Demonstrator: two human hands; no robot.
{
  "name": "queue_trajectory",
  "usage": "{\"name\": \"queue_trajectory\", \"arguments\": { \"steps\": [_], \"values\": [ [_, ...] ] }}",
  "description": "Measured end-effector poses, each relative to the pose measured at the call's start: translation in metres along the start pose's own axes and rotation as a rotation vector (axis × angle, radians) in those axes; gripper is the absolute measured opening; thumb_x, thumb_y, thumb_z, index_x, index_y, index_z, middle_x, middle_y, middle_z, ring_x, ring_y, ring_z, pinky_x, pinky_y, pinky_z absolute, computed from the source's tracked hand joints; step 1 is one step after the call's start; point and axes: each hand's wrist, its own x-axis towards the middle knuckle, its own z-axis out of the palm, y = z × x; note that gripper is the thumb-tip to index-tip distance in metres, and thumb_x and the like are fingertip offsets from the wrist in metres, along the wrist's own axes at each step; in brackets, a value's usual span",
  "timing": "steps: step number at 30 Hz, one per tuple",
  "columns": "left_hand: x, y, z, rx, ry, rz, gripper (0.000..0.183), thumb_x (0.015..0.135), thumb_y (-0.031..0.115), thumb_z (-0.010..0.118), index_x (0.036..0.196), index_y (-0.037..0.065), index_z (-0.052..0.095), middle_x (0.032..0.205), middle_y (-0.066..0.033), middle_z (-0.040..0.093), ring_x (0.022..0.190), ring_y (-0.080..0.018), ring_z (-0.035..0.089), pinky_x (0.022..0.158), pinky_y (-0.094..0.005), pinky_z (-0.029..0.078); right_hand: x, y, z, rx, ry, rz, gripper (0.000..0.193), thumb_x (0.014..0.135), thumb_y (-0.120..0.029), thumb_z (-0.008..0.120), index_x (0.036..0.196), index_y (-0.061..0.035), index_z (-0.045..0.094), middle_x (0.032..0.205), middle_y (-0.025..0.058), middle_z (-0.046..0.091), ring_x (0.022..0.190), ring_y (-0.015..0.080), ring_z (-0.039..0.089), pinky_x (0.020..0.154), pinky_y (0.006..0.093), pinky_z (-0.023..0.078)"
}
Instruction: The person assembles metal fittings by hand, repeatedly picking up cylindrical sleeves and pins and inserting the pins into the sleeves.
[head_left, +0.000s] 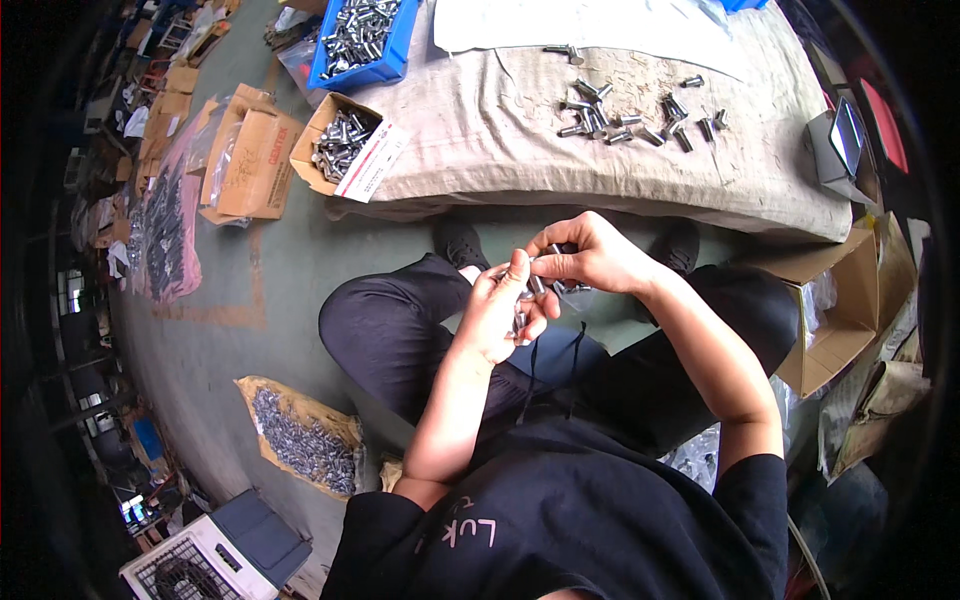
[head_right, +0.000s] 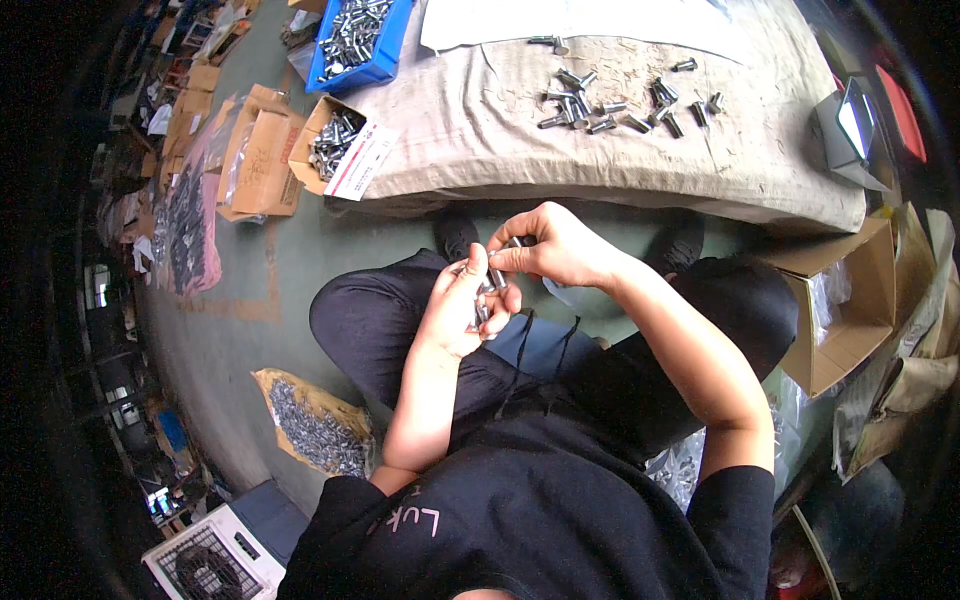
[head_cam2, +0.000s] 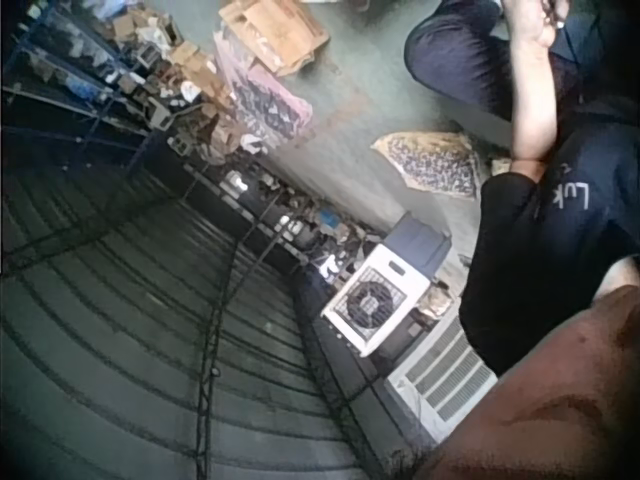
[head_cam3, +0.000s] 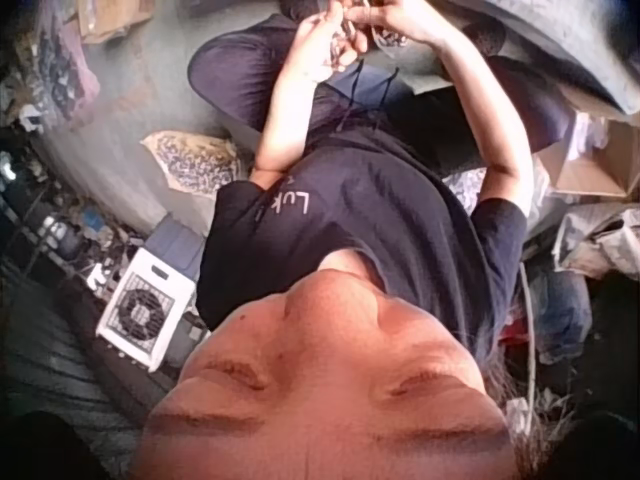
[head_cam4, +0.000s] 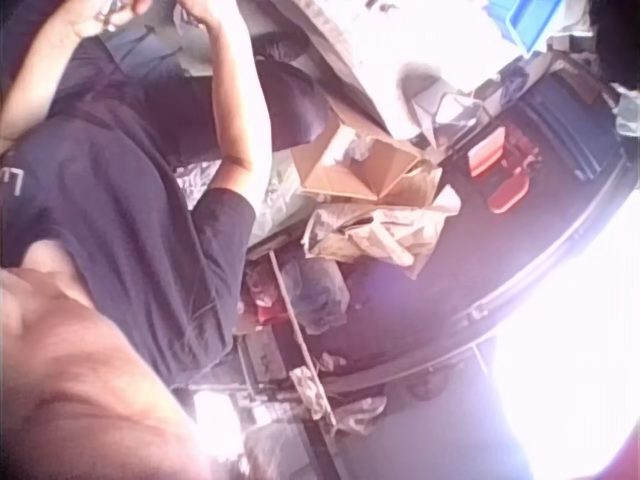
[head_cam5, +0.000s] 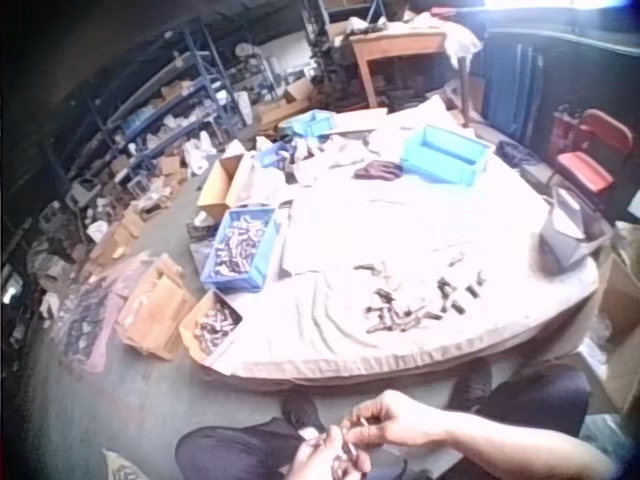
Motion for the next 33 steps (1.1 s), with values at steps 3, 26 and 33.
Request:
{"name": "queue_trajectory", "arguments": {
  "steps": [3, 26, 33],
  "values": [
    [-0.001, 0.0, -0.001, 0.027, -0.029, -0.047, 0.046, 0.092, 0.042, 0.04, 0.089, -0.002, 0.054, 0.062, -0.014, 0.057, 0.037, -0.0104, 0.044, 0.034, -0.02, 0.034, 0.001, 0.006, 0.001, 0.169, -0.03, 0.046, 0.017, 0.086, -0.016, 0.059, 0.089, 0.0005, 0.063, 0.06, 0.001, 0.056, 0.048, 0.0045, 0.045, 0.045, 0.019, 0.036],
    [-0.015, 0.008, 0.004, 0.949, 0.28, 0.8, 0.023, 0.081, -0.001, 0.056, 0.103, 0.0, 0.061, 0.081, -0.004, 0.059, 0.062, -0.0069, 0.051, 0.055, -0.0193, 0.041, -0.004, 0.018, 0.011, 0.966, 0.0, 0.27, 0.017, 0.082, -0.02, 0.061, 0.09, -0.0048, 0.057, 0.076, 0.0066, 0.061, 0.054, 0.0112, 0.057, 0.035, 0.0188, 0.04],
    [-0.014, 0.006, 0.003, 1.14, 0.386, 0.786, 0.037, 0.075, -0.006, 0.052, 0.112, -0.002, 0.056, 0.086, -0.0126, 0.062, 0.072, -0.0147, 0.058, 0.066, -0.0263, 0.047, -0.008, 0.007, 0.024, 0.501, 0.096, 0.081, 0.016, 0.076, -0.007, 0.068, 0.091, -0.0069, 0.062, 0.075, 0.0021, 0.06, 0.053, 0.0041, 0.049, 0.038, 0.0184, 0.033]
  ]
}}
